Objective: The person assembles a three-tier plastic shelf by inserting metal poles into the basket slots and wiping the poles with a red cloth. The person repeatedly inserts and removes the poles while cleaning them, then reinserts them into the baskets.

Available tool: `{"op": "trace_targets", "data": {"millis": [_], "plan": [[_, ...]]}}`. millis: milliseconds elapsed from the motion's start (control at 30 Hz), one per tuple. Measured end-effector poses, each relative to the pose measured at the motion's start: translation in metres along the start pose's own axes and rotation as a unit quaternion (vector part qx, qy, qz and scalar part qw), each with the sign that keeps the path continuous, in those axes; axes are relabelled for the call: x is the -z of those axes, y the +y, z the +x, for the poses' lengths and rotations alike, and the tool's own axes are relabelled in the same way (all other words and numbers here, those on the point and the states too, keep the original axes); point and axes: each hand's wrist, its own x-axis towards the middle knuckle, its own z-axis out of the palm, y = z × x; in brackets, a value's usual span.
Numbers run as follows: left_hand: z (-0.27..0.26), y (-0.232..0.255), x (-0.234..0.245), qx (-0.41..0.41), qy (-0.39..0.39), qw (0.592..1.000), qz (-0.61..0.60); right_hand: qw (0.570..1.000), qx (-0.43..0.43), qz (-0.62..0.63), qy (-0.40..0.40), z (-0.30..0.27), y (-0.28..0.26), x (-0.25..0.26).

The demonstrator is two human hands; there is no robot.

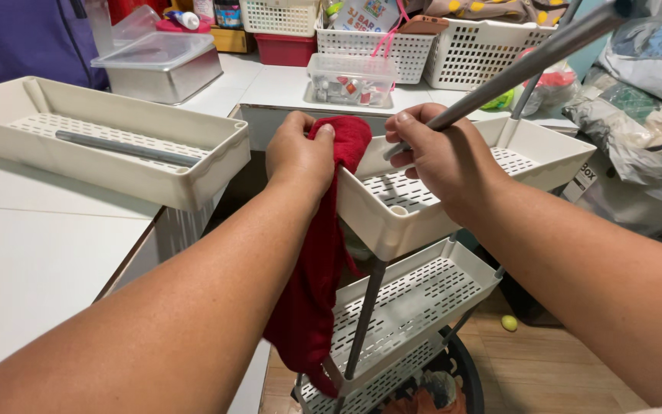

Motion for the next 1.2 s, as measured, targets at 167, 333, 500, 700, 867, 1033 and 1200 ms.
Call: {"op": "trace_targets", "data": {"millis": [167,333,500,700,867,1033,1200], "plan": [[-0.038,0.004,-0.004,-0.046,0.088,0.994,-0.051,1.0,-0.012,-0.003,0.006,0.001,0.001,-0.003],[-0.071,0.005,-0.008,-0.228,0.024,0.973,0.016,1.0,0.004,0.009,-0.001,0.002,-0.001,-0.007],[-0.002,0.011,0.022,-0.177,0.028,0.979,0.096,0.999,-0.02,0.025,-0.017,-0.004,-0.004,-0.006],[-0.002,0.033,0.012,-0.251,0.02,0.966,-0.055,0.999,-0.027,0.038,-0.015,-0.012,-0.002,0.002],[-0.016,0.055,0.008,-0.142,-0.047,0.961,-0.234,0.997,-0.027,0.076,-0.001,-0.011,0.008,0.006],[0.01,0.074,0.051,0.192,-0.234,0.865,-0.401,0.994,0.002,0.106,0.029,-0.009,0.002,0.013],[0.023,0.085,0.072,0.14,-0.359,0.794,-0.47,0.994,0.088,0.045,0.037,-0.001,-0.025,0.017]]}}
